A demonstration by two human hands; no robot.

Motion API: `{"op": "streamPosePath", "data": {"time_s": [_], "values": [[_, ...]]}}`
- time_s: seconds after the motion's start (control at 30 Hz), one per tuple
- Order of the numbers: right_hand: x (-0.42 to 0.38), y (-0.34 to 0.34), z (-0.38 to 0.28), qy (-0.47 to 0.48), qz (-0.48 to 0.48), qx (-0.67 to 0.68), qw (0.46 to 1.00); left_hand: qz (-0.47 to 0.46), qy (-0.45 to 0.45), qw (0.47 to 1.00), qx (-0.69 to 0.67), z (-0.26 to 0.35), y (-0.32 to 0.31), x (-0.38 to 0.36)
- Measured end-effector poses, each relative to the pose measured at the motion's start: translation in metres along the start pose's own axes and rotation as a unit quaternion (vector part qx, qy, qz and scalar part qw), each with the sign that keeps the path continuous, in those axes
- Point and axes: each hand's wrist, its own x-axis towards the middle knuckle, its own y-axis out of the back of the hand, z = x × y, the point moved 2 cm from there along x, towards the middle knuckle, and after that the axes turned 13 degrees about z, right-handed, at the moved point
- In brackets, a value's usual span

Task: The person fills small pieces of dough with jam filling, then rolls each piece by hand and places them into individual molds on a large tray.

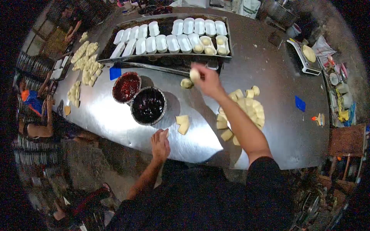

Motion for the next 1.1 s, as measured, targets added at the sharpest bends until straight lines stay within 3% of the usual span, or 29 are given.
{"op": "streamPosePath", "data": {"time_s": [0.03,0.07,0.1,0.13,0.2,0.27,0.3,0.33,0.37,0.4,0.43,0.47,0.5,0.53,0.6,0.63,0.67,0.7,0.73,0.8,0.83,0.9,0.93,0.97,1.03,1.1], "values": [[0.033,0.005,-0.052,-0.002,0.009,-0.187,0.982,0.000,0.016,1.000,-0.012,0.002,0.003,0.002],[0.061,0.000,-0.061,0.018,0.079,-0.144,0.986,0.001,0.034,0.999,-0.024,0.002,0.005,0.004],[0.092,-0.004,-0.076,0.088,0.146,-0.198,0.965,0.003,0.035,0.999,-0.028,0.002,0.007,0.005],[0.118,-0.008,-0.081,0.066,0.186,-0.201,0.959,-0.004,0.037,0.999,-0.039,0.000,0.007,0.006],[0.172,-0.017,-0.044,0.166,0.265,-0.245,0.918,-0.005,0.040,0.998,-0.051,-0.004,0.007,0.007],[0.208,-0.032,0.025,0.204,0.264,-0.309,0.891,0.002,0.028,0.997,-0.069,-0.008,0.006,0.004],[0.212,-0.035,0.064,0.102,0.109,-0.442,0.884,-0.059,0.083,0.988,-0.119,-0.020,-0.007,-0.011],[0.214,-0.040,0.091,0.004,-0.054,-0.549,0.834,-0.113,0.142,0.970,-0.161,-0.034,-0.016,-0.025],[0.205,-0.048,0.086,-0.007,0.040,-0.544,0.838,-0.077,0.070,0.984,-0.145,-0.033,-0.010,-0.019],[0.204,-0.052,0.100,0.031,0.169,-0.453,0.875,-0.044,-0.003,0.992,-0.120,-0.028,-0.005,-0.012],[0.193,-0.061,0.065,0.048,0.198,-0.400,0.894,-0.079,0.034,0.988,-0.125,-0.031,-0.008,-0.021],[0.176,-0.065,0.037,0.132,0.206,-0.309,0.919,-0.113,0.068,0.982,-0.136,-0.034,-0.014,-0.024],[0.156,-0.072,0.009,0.128,0.210,-0.288,0.926,-0.067,0.046,0.989,-0.127,-0.029,-0.006,-0.014],[0.134,-0.072,-0.013,0.114,0.176,-0.330,0.920,-0.022,0.019,0.992,-0.121,-0.021,0.004,-0.007],[0.086,-0.069,-0.038,0.087,0.135,-0.233,0.959,-0.002,0.020,0.992,-0.128,-0.014,0.013,0.002],[0.064,-0.064,-0.052,0.112,0.093,-0.251,0.957,0.011,0.016,0.994,-0.107,-0.008,0.021,0.007],[0.041,-0.059,-0.044,0.141,0.083,-0.172,0.971,0.024,0.014,0.996,-0.088,-0.001,0.027,0.009],[0.012,-0.054,-0.063,0.081,0.059,-0.164,0.981,0.039,0.029,0.997,-0.057,0.000,0.023,0.000],[-0.019,-0.049,-0.069,0.029,0.046,-0.153,0.987,-0.003,0.044,0.998,-0.037,0.009,0.030,-0.001],[-0.083,-0.039,-0.069,-0.042,-0.058,-0.160,0.985,-0.024,0.080,0.996,-0.031,0.012,0.016,-0.024],[-0.108,-0.037,-0.077,-0.047,-0.053,-0.131,0.989,-0.021,0.080,0.996,-0.030,0.032,0.025,-0.014],[-0.137,-0.039,-0.109,-0.061,-0.023,-0.065,0.996,-0.021,0.346,0.904,-0.248,0.074,0.046,0.031],[-0.142,-0.038,-0.127,-0.072,0.001,-0.028,0.997,0.089,0.321,0.853,-0.402,0.089,0.028,0.038],[-0.141,-0.035,-0.132,-0.043,0.034,0.010,0.998,0.107,0.270,0.887,-0.359,0.102,0.020,0.051],[-0.120,-0.008,-0.166,0.095,0.157,0.072,0.980,0.090,0.340,0.773,-0.528,0.172,0.062,0.097],[-0.088,0.022,-0.219,0.123,0.246,0.090,0.957,0.016,0.255,0.808,-0.531,0.201,0.093,0.128]]}}
